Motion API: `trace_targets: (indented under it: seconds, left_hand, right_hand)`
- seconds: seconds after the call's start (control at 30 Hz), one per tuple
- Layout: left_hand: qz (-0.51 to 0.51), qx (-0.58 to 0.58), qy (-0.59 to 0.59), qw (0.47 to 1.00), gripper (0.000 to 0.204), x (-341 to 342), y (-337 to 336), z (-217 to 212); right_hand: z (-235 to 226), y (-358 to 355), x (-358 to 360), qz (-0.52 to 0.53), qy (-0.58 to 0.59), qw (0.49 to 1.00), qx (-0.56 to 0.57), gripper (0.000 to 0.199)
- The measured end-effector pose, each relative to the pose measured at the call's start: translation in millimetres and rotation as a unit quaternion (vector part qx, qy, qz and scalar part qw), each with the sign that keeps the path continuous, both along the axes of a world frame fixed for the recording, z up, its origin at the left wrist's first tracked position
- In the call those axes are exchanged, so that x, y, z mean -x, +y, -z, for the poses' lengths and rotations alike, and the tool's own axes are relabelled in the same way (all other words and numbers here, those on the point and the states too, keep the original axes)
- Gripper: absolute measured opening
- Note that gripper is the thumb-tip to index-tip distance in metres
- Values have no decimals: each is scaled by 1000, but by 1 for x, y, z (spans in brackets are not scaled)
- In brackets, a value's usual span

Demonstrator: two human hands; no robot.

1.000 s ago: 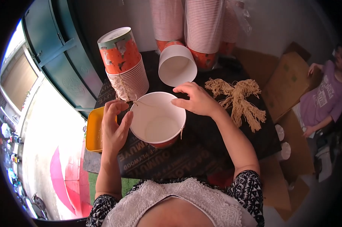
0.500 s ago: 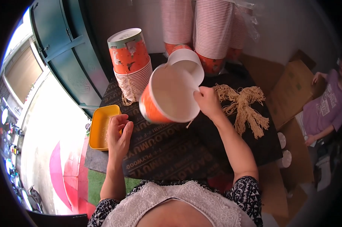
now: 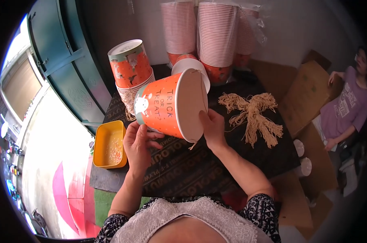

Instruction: The recorder is attaching rope handles to paper buckets by threading the ends through pre-cut holes and securing them with stoppers.

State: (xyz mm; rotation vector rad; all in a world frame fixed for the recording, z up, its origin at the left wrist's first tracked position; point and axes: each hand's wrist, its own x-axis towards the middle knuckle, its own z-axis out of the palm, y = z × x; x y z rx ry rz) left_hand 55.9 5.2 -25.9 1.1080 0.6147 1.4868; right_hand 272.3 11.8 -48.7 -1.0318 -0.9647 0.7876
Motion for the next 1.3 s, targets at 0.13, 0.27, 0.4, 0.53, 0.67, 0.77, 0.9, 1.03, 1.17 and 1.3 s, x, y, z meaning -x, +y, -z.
trace_targets:
  seconds: [0.13,0.27,0.4,0.53,0.67,0.77,0.9,1.03,1.17,1.3]
  left_hand:
    - [-25,-14,-25,999,22,-2,-1,0]
    - [-44,-37,-38,998,16,12,0,-4]
    - [-89,-104,45,989,13,50,5,-23]
    - [-158,-170,129,964,11,94,9,-63]
    - [-236,-223,249,912,20,138,14,-104]
    - [-355,-243,348,833,22,161,32,-128]
    - [-492,-236,416,728,12,166,68,-156]
    - [-556,-249,486,626,22,172,103,-188]
    - [-581,-236,514,586,26,164,140,-217]
    - [-568,-213,547,578,30,145,165,-240]
  right_hand:
    - [-3,-14,5,-26,28,999,21,37]
    - [16,-20,-4,-60,56,997,11,38]
    - [23,-23,-12,-108,-11,994,0,32]
    - [31,-24,-25,-66,-31,997,18,30]
    - [41,-25,-32,-59,-38,996,60,27]
    - [43,-26,-31,-76,-55,993,75,26]
    - [45,-26,-35,-100,-75,988,94,25]
    - [47,-28,-32,-115,-80,985,105,25]
    - [57,-30,-36,-132,-102,979,117,25]
    - [58,-30,-36,-136,-117,976,122,24]
